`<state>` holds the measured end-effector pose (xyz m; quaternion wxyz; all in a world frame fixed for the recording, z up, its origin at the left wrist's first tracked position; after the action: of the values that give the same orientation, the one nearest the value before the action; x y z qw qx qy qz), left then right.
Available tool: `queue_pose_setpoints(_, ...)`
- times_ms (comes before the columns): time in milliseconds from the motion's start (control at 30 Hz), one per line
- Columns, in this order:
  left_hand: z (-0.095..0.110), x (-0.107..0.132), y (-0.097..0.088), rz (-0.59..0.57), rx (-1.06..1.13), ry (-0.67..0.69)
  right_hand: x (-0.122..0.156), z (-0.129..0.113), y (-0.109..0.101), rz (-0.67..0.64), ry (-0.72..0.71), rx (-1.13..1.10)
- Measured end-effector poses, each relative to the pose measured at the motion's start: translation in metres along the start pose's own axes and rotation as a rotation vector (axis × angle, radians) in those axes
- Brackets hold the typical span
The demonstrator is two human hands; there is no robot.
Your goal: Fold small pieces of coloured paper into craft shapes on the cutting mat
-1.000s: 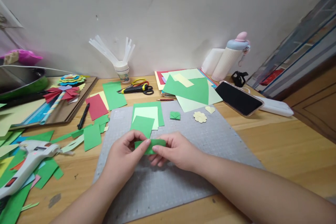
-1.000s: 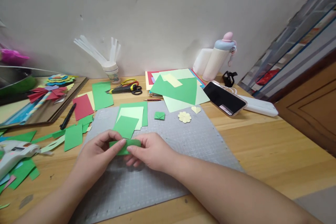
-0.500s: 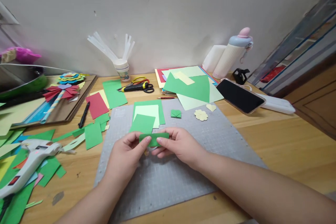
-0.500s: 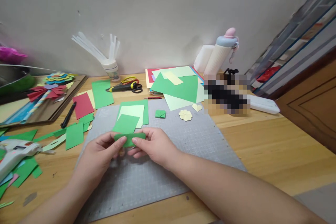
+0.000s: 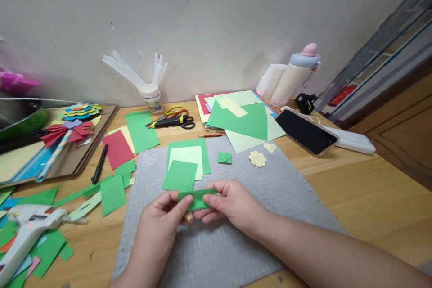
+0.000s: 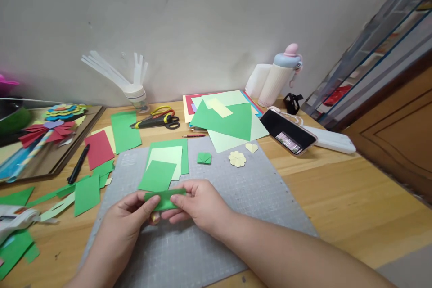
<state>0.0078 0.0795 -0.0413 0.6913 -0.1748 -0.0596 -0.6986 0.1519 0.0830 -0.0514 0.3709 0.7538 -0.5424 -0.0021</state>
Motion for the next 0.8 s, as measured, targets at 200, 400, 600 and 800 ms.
queue_pose_setpoints(200,0.001,0.002,0.0,-0.005,-0.022,-0.027,-0.001,0.001,0.0,0.006,0.032,-0.006)
queue_pose_setpoints(400,0.0,0.001,-0.001,-0.004,-0.018,-0.028,-0.002,0.002,-0.001,-0.01,0.029,-0.011)
queue_pose_setpoints(600,0.002,0.002,0.001,-0.003,0.054,-0.033,0.004,-0.004,0.002,-0.009,0.008,0.03)
queue_pose_setpoints(800,0.023,0.005,0.004,-0.02,0.094,0.024,0.014,-0.028,0.016,-0.02,-0.034,0.068)
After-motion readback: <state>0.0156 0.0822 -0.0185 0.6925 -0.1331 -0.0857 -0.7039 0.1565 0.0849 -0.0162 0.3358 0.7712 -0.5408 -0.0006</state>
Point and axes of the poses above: each hand's wrist, its own x-axis away from the middle knuckle, its own y-axis out of the palm, z = x × y, the point moved 5 cm from there along -x, towards the middle knuckle, and after that the axes turned 10 degrees about -x, right-handed, at the moved point
